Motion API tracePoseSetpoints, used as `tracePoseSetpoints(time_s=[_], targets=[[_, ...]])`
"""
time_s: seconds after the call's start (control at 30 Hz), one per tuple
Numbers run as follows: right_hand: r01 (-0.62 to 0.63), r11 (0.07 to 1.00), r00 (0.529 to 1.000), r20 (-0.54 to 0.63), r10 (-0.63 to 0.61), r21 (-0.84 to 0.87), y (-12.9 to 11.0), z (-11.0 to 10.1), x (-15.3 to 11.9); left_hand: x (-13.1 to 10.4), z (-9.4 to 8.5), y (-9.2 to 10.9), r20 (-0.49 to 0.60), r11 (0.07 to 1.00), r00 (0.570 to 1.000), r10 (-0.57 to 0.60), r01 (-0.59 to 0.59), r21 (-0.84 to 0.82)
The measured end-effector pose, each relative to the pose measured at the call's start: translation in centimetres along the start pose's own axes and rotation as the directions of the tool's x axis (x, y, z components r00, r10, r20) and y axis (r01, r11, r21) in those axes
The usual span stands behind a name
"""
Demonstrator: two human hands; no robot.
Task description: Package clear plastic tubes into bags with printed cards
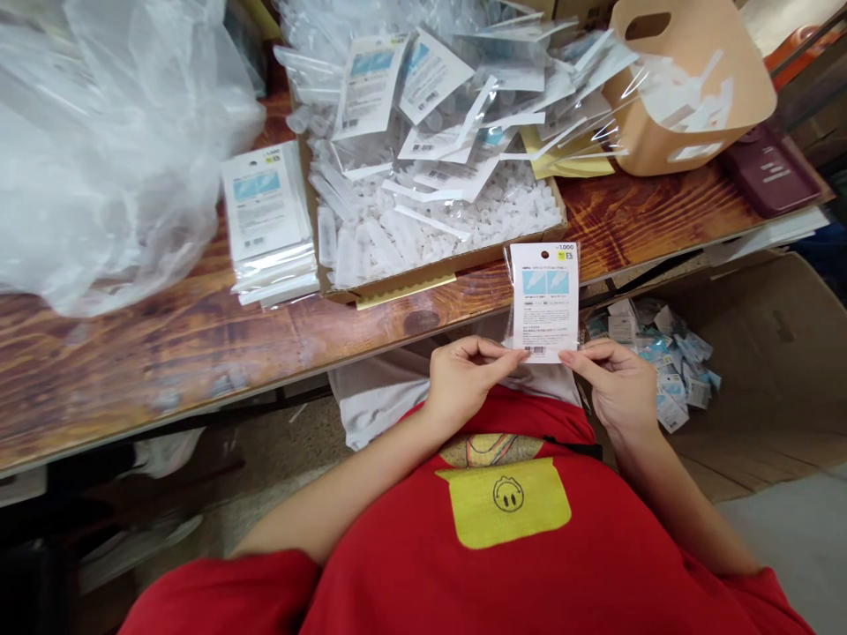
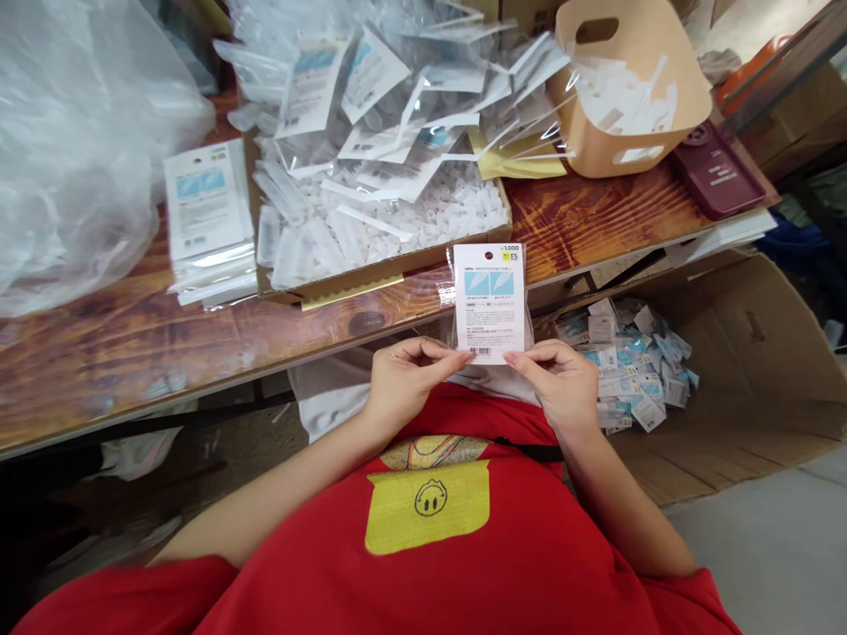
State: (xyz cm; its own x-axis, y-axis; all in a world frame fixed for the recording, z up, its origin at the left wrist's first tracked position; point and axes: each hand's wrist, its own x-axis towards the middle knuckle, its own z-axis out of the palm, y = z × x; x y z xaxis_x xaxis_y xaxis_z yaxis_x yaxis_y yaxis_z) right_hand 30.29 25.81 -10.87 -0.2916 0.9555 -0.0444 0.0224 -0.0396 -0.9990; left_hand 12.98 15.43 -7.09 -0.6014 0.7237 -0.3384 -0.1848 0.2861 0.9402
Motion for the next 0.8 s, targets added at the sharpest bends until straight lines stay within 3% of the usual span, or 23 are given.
tracePoseSetpoints(time_s=[0.23,0.3,0.37,0.4,0.47,0.53,0.57,0.6,0.67,0.8], targets=[[-0.11,0.992,0.994,-0.009,0.111,0.069,0.4,0.5,0.2,0.3,0.4,0.0,0.019,0.987,0.994,-0.109,0.11,-0.116],[-0.025,0.999,1.0,0.012,0.024,0.041,0.1,0.3,0.1,0.3,0.6,0.1,0.044,0.974,0.988,-0.145,0.151,-0.169],[0.237,0.964,0.971,-0.008,-0.24,-0.122,-0.5,-0.1,-0.1,0.2,0.7,0.3,0.069,0.962,0.983,-0.17,0.181,-0.206],[0.409,0.873,0.906,0.003,-0.423,-0.266,-0.9,-0.3,-0.2,0.1,0.7,0.4,0.085,0.957,0.98,-0.179,0.193,-0.217],[0.668,0.494,0.667,0.153,-0.729,-0.557,-1.7,-0.8,-0.5,-0.1,0.7,0.7,0.126,0.946,0.972,-0.196,0.221,-0.236],[0.739,0.064,0.437,0.404,-0.804,-0.671,-2.3,-0.9,-0.8,-0.4,0.8,1.1,0.182,0.93,0.96,-0.215,0.258,-0.264],[0.735,-0.08,0.365,0.492,-0.79,-0.673,-2.4,-0.9,-0.9,-0.5,0.9,1.3,0.205,0.922,0.954,-0.22,0.272,-0.276],[0.727,-0.165,0.325,0.546,-0.772,-0.666,-2.4,-0.9,-1.0,-0.6,0.9,1.5,0.22,0.915,0.949,-0.225,0.283,-0.288],[0.73,-0.194,0.33,0.587,-0.739,-0.655,-2.2,-0.9,-1.0,-0.8,1.1,2.0,0.234,0.9,0.941,-0.243,0.309,-0.307],[0.755,0.072,0.518,0.525,-0.675,-0.652,-1.6,-1.3,-0.8,-1.1,1.3,2.9,0.272,0.843,0.905,-0.328,0.41,-0.349]])
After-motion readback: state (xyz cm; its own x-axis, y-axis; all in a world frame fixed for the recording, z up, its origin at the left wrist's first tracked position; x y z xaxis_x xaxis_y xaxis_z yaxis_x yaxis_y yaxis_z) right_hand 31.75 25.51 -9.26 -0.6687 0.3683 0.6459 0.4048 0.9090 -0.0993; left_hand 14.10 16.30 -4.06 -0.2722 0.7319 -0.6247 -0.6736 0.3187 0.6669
